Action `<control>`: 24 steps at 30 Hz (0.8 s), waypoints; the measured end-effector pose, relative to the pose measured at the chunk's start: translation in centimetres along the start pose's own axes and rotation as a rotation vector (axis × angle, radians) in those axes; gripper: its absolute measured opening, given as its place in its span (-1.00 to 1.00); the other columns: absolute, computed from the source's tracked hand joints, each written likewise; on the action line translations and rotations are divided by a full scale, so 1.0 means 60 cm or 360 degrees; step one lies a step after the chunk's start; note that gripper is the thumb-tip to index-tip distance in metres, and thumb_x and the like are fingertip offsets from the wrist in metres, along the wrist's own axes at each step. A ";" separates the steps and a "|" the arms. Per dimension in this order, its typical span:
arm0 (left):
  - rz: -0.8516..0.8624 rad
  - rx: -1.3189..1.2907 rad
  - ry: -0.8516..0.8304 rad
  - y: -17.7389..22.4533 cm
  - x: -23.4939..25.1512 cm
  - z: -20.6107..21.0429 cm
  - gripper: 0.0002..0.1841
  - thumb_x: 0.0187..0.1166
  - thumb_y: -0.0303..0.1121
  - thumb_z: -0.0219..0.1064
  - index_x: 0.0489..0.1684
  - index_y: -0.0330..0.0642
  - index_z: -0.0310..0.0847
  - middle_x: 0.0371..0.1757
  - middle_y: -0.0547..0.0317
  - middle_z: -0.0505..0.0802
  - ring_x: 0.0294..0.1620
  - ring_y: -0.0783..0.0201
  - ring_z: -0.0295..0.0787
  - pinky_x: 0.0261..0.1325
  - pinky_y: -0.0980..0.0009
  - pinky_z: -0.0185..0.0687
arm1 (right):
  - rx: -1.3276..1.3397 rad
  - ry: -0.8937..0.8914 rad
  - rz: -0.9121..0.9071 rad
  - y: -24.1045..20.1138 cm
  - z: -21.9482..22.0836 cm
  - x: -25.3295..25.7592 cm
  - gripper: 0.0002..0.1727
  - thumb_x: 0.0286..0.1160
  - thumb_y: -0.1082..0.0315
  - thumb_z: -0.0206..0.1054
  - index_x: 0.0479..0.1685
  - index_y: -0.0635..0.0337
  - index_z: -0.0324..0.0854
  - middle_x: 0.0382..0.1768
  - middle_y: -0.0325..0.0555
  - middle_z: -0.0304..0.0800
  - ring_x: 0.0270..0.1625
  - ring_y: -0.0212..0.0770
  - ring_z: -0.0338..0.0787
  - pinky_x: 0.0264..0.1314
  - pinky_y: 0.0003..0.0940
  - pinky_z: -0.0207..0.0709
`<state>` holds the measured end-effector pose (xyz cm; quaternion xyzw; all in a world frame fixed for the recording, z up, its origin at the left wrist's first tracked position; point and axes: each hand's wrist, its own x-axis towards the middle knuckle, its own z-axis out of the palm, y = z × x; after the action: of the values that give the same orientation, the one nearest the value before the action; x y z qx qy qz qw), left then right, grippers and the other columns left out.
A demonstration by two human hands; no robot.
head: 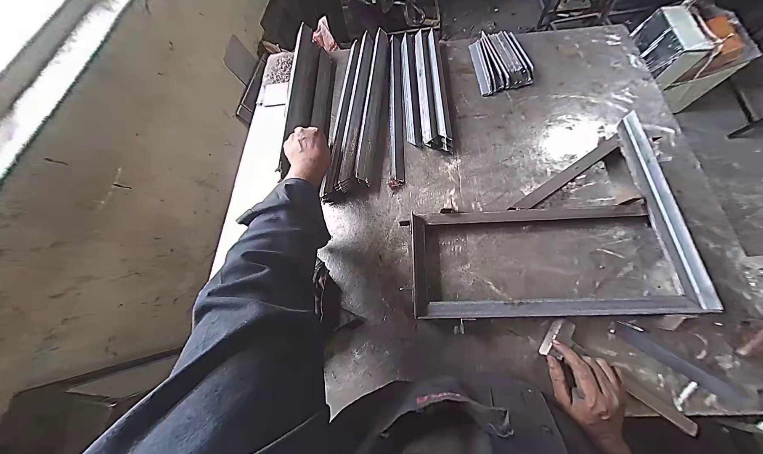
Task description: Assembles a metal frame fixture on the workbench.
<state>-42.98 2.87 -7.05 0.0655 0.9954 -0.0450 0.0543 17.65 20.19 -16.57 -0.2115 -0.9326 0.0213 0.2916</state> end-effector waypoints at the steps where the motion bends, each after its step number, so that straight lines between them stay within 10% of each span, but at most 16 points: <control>1: -0.0006 -0.0036 -0.0009 0.000 -0.003 -0.007 -0.72 0.45 -0.46 0.37 -0.10 -0.61 0.65 0.21 -0.57 0.72 0.27 -0.48 0.71 0.10 -0.42 0.62 | 0.0003 -0.0001 0.0001 0.000 0.001 0.001 -0.55 0.67 0.00 0.12 -0.06 0.08 0.85 -0.49 -0.06 0.80 -0.38 -0.06 0.71 -0.15 -0.17 0.48; 5: -0.0033 -0.0195 -0.0248 0.021 -0.082 -0.084 -0.66 0.66 -0.49 0.23 0.22 -0.66 0.57 0.45 -0.58 0.61 0.54 -0.42 0.53 0.43 -0.32 0.47 | 0.0029 0.0015 0.0011 -0.005 -0.002 0.002 -0.56 0.68 0.02 0.11 -0.05 0.10 0.84 -0.48 -0.05 0.79 -0.37 -0.04 0.70 -0.11 -0.18 0.47; 24: -0.0090 -0.0278 -0.0179 0.027 -0.092 -0.096 -0.64 0.62 -0.47 0.28 0.18 -0.70 0.56 0.41 -0.62 0.62 0.53 -0.44 0.53 0.43 -0.34 0.46 | 0.0033 0.0042 0.0040 -0.003 0.003 0.003 -0.57 0.69 -0.03 0.12 -0.04 0.03 0.84 -0.48 -0.11 0.78 -0.36 -0.09 0.68 -0.10 -0.21 0.45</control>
<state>-37.91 4.34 -0.88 0.0298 0.9923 0.0368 0.1142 17.35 20.12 -16.61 -0.2204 -0.9257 0.0319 0.3057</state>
